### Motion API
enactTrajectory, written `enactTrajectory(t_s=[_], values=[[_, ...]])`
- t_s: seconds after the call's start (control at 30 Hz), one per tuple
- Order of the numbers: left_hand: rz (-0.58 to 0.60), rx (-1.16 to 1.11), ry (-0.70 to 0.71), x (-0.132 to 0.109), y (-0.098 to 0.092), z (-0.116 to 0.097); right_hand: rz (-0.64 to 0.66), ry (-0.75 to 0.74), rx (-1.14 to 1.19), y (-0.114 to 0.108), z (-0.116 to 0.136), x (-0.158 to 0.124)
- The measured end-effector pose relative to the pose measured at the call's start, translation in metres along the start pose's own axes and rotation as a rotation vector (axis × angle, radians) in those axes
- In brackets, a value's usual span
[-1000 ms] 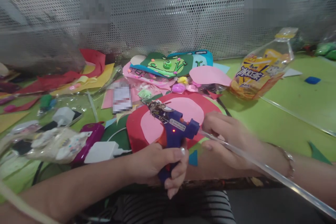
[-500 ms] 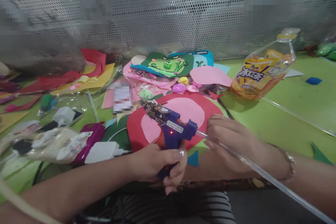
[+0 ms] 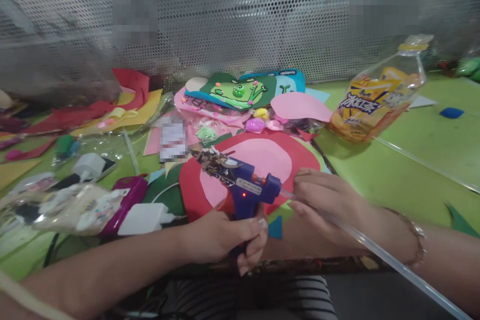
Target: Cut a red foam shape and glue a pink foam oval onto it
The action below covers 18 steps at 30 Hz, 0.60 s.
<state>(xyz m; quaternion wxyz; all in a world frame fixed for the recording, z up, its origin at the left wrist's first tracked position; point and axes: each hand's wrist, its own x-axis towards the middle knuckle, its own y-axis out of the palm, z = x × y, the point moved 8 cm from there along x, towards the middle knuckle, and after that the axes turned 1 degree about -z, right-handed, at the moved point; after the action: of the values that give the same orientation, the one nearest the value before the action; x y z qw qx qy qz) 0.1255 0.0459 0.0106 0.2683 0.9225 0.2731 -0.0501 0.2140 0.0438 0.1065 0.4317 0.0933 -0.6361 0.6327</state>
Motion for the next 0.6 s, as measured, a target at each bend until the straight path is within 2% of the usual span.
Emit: enactTrajectory(t_s=[0.13, 0.4, 0.5, 0.6], values=[[0.006, 0.028, 0.001, 0.001, -0.001, 0.001, -0.011, 0.006, 0.005, 0.001, -0.001, 0.001], [0.094, 0.049, 0.006, 0.001, 0.000, 0.004, -0.017, 0.015, 0.060, 0.004, -0.006, -0.005], [0.065, 0.037, 0.016, 0.002, -0.003, 0.004, 0.042, 0.109, 0.114, 0.009, -0.015, -0.006], [0.027, 0.060, 0.007, 0.004, -0.005, 0.004, 0.088, 0.271, 0.277, 0.017, -0.027, -0.005]])
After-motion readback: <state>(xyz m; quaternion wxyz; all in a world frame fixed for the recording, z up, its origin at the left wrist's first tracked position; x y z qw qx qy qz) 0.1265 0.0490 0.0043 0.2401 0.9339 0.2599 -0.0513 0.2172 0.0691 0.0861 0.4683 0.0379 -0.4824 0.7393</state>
